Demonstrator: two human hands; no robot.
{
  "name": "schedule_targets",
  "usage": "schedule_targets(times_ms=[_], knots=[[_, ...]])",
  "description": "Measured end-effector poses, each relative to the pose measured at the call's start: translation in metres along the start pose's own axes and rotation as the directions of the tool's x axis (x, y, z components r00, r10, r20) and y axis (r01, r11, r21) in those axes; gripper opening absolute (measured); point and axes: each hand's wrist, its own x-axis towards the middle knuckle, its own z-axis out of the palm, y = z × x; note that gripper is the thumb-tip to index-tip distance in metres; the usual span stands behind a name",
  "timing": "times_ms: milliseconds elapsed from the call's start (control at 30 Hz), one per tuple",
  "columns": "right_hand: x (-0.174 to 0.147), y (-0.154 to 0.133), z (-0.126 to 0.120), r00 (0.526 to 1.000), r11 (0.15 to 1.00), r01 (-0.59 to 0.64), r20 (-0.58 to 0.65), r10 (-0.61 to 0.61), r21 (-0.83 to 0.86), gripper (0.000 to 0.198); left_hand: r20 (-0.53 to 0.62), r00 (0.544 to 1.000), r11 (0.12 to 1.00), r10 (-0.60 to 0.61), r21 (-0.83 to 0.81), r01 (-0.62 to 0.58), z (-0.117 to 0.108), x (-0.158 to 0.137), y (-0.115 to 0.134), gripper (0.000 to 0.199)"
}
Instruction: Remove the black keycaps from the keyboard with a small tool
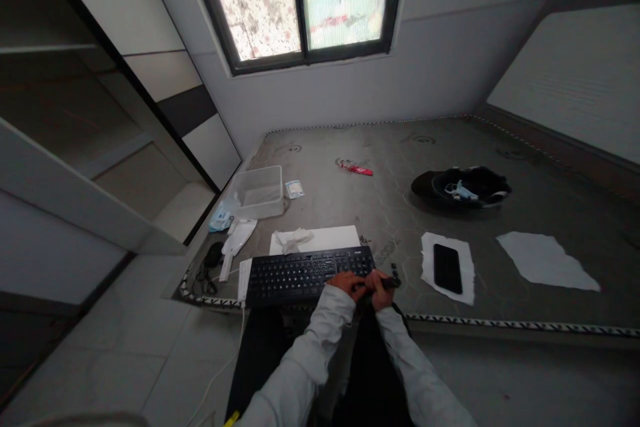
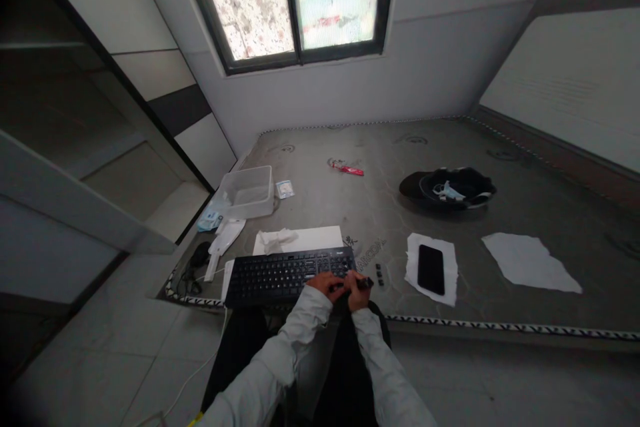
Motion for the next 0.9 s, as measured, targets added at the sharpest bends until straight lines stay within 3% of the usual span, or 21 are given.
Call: schedule_targets(times_ms=[133, 300, 533, 900], knots=[[0.01, -0.016, 0.01, 0.996, 0.974, -0.088, 0.003, 0.09, 0.207, 0.057, -0.061, 0.998, 0.998, 0.013, -0.061, -0.017, -0.001, -0.001, 0.004, 0.021], [0.013, -0.038, 0.014, 0.987, 0.934, -0.154, 0.001, 0.162, 0.323, 0.051, -0.155, 0.988, 0.989, -0.007, -0.146, -0.016, 0.002, -0.002, 0.001, 0.022], [0.019, -0.043, 0.026, 0.967, 0.915, -0.22, -0.045, 0.249, 0.339, 0.052, -0.224, 0.974, 0.972, -0.042, -0.235, -0.012, 0.001, -0.002, -0.002, 0.019], [0.019, -0.035, 0.035, 0.958, 0.903, -0.252, -0.039, 0.283, 0.348, 0.055, -0.205, 0.972, 0.947, -0.114, -0.319, 0.043, -0.003, -0.002, -0.003, 0.025]])
